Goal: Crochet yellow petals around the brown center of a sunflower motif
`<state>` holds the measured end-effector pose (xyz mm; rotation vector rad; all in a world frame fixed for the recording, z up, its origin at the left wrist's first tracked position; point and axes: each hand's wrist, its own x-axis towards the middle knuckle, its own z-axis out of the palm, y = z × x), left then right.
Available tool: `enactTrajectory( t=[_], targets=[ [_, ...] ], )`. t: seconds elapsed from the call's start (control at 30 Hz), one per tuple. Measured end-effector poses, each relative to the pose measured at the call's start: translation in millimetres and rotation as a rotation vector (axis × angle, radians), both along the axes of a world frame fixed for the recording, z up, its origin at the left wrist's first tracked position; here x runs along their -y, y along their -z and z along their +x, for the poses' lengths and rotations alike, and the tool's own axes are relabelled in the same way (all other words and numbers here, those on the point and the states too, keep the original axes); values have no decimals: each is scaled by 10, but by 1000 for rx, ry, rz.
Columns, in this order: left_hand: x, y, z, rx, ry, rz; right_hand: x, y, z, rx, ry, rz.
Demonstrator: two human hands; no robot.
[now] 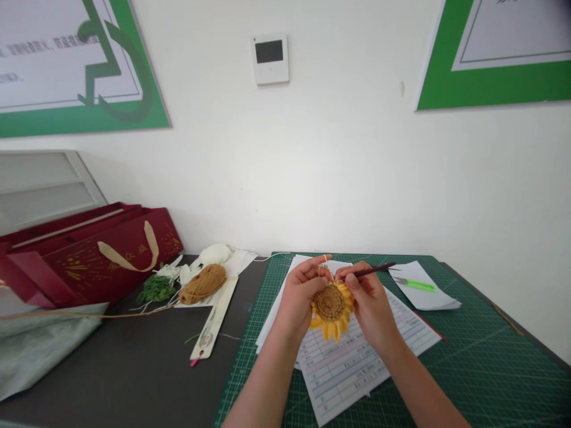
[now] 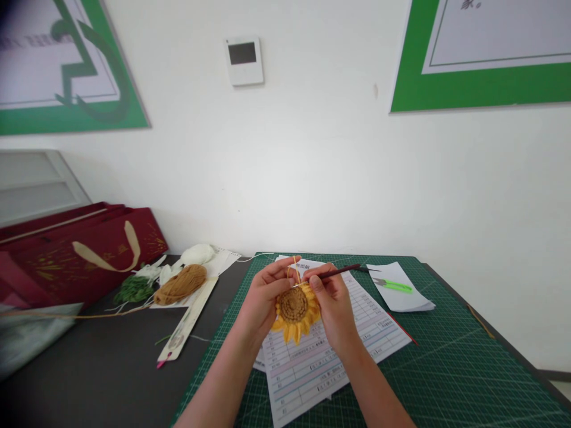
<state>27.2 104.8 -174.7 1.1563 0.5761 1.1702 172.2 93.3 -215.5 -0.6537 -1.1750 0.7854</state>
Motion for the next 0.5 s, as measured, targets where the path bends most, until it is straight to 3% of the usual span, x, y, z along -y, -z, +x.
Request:
enactTrajectory(
  t=[0.5],
  targets=[
    [37,-6,40,175,30,-89,31,32,-95,-205,21,-73]
  ],
)
